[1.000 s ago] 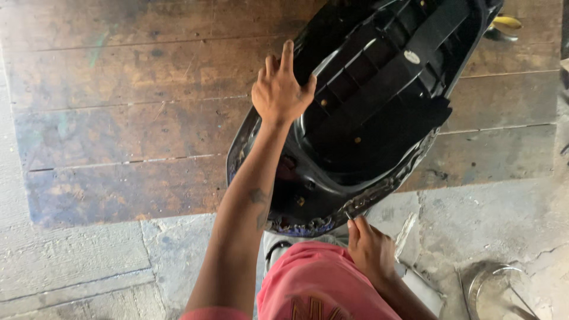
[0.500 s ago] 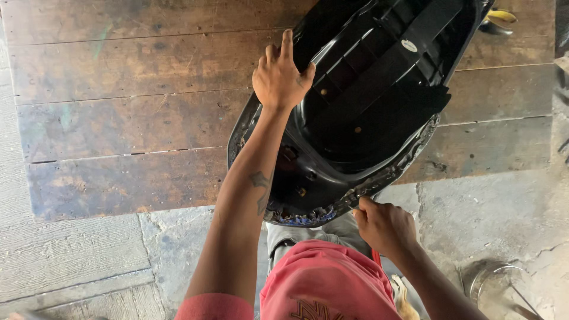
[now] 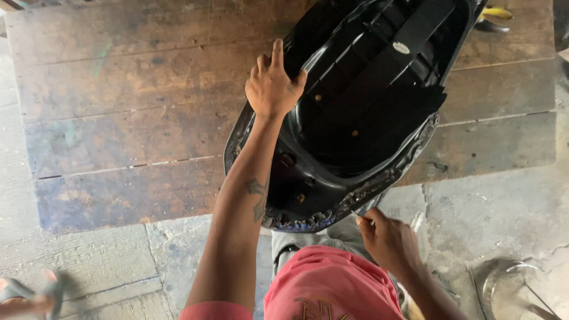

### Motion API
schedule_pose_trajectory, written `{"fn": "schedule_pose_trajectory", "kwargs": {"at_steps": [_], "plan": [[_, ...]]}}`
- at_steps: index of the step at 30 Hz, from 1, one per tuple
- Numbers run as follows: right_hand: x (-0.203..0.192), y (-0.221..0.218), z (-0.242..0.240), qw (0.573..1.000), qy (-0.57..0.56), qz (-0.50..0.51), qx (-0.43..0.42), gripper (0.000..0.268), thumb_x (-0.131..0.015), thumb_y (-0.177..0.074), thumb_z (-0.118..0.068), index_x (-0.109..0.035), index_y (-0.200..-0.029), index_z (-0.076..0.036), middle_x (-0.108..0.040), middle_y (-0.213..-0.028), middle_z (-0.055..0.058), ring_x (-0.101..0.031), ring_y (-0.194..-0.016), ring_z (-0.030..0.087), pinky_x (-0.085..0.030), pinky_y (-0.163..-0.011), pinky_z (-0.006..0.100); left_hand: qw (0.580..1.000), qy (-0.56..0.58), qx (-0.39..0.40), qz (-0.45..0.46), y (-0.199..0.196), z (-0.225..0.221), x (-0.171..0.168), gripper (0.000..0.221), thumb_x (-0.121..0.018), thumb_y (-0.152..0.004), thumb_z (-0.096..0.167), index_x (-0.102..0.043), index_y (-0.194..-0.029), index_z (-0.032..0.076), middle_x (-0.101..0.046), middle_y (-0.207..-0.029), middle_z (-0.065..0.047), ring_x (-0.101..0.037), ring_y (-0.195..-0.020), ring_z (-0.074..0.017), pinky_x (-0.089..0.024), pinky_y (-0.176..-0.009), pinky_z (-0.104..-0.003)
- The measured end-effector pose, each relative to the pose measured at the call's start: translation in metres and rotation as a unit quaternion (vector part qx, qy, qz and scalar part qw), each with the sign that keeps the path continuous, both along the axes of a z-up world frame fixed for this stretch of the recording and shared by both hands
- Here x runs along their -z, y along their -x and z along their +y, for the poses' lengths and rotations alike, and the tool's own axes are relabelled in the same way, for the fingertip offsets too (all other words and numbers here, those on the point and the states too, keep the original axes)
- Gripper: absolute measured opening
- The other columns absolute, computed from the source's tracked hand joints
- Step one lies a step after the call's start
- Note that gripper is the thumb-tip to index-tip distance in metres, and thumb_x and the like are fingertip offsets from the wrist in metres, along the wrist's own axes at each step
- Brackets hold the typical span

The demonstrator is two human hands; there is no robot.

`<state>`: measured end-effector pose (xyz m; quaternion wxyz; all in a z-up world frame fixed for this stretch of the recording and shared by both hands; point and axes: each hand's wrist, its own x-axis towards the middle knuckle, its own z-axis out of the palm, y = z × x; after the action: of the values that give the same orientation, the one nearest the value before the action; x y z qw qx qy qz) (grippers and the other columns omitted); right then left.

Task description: The person uses a small metal tool to scrape and remove residue from the edges of a black plastic part placed on a wooden table. The person holds the part steady with one hand while scraping with the other, working along the perimeter.

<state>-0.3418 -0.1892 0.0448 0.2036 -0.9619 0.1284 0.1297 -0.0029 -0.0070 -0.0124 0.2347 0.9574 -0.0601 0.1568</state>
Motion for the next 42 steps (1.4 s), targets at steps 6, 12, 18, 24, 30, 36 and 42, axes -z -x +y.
{"fn": "schedule_pose_trajectory", "kwargs": {"at_steps": [6,12,18,24,30,36,42], "plan": [[-0.029,-0.031,0.025,0.992,0.059,0.068,-0.084,0.016,-0.060,-0.094,-0.030,-0.058,-0.094,-0.014,-0.071,-0.062,0.011,-0.071,-0.058,0.036,-0.054,-0.053,0.051,1.000,0.001,-0.015,-0.012,0.001,0.001,0.006,0.082,-0.076,-0.078,0.057,-0.051,-0.145,0.018,-0.071,-0.101,-0.012,-0.069,-0.075,-0.0274,-0.057,-0.060,-0.040],[-0.015,-0.040,0.025,0.984,0.097,0.114,-0.100,0.019,-0.059,-0.096,-0.032,-0.057,-0.098,-0.013,-0.069,-0.060,0.012,-0.071,-0.056,0.034,-0.056,-0.052,0.049,1.000,-0.004,-0.013,-0.017,-0.002,-0.001,0.005,0.081,-0.075,-0.079,0.058,-0.052,-0.145,0.018,-0.071,-0.100,-0.012,-0.068,-0.074,-0.0246,-0.057,-0.057,-0.037],[0.017,-0.040,0.031,0.969,0.121,0.194,-0.095,0.017,-0.058,-0.096,-0.024,-0.060,-0.106,-0.011,-0.068,-0.058,0.010,-0.069,-0.051,0.026,-0.053,-0.050,0.043,1.000,-0.004,0.001,-0.024,0.000,0.005,0.007,0.080,-0.073,-0.083,0.058,-0.050,-0.147,0.016,-0.071,-0.104,-0.016,-0.070,-0.076,-0.0256,-0.058,-0.057,-0.037],[0.036,-0.003,0.038,0.977,0.013,-0.209,-0.046,0.013,-0.056,-0.100,-0.025,-0.060,-0.096,-0.013,-0.068,-0.065,0.011,-0.067,-0.051,0.027,-0.050,-0.044,0.041,0.999,-0.007,-0.009,-0.039,-0.001,0.006,-0.006,0.080,-0.074,-0.081,0.059,-0.048,-0.146,0.020,-0.068,-0.115,-0.016,-0.073,-0.089,-0.0303,-0.059,-0.059,-0.041],[0.023,0.002,0.020,0.996,0.054,-0.059,-0.039,0.019,-0.063,-0.095,-0.034,-0.059,-0.092,-0.015,-0.067,-0.055,0.009,-0.066,-0.048,0.031,-0.048,-0.044,0.044,0.976,-0.041,0.101,0.187,0.005,0.036,-0.027,0.101,-0.080,-0.072,0.047,-0.028,-0.156,0.028,-0.061,-0.121,-0.024,-0.071,-0.067,-0.0286,-0.059,-0.045,-0.034],[0.014,-0.007,0.020,0.989,0.077,-0.116,-0.052,0.019,-0.065,-0.096,-0.031,-0.058,-0.093,-0.014,-0.069,-0.062,0.008,-0.068,-0.049,0.031,-0.051,-0.044,0.044,0.989,-0.026,-0.006,0.143,0.044,0.062,-0.015,0.100,-0.079,-0.081,0.057,-0.023,-0.160,0.032,-0.068,-0.116,-0.021,-0.068,-0.054,-0.0217,-0.055,-0.042,-0.032],[-0.014,-0.036,-0.020,0.984,0.135,-0.013,-0.113,0.016,-0.063,-0.093,-0.033,-0.062,-0.098,-0.018,-0.071,-0.062,0.009,-0.071,-0.058,0.033,-0.054,-0.052,0.048,0.973,-0.021,-0.018,0.227,0.058,0.092,-0.027,0.127,-0.081,-0.073,0.061,-0.010,-0.162,0.006,-0.068,-0.111,-0.025,-0.070,-0.066,-0.0252,-0.055,-0.043,-0.030]]}}
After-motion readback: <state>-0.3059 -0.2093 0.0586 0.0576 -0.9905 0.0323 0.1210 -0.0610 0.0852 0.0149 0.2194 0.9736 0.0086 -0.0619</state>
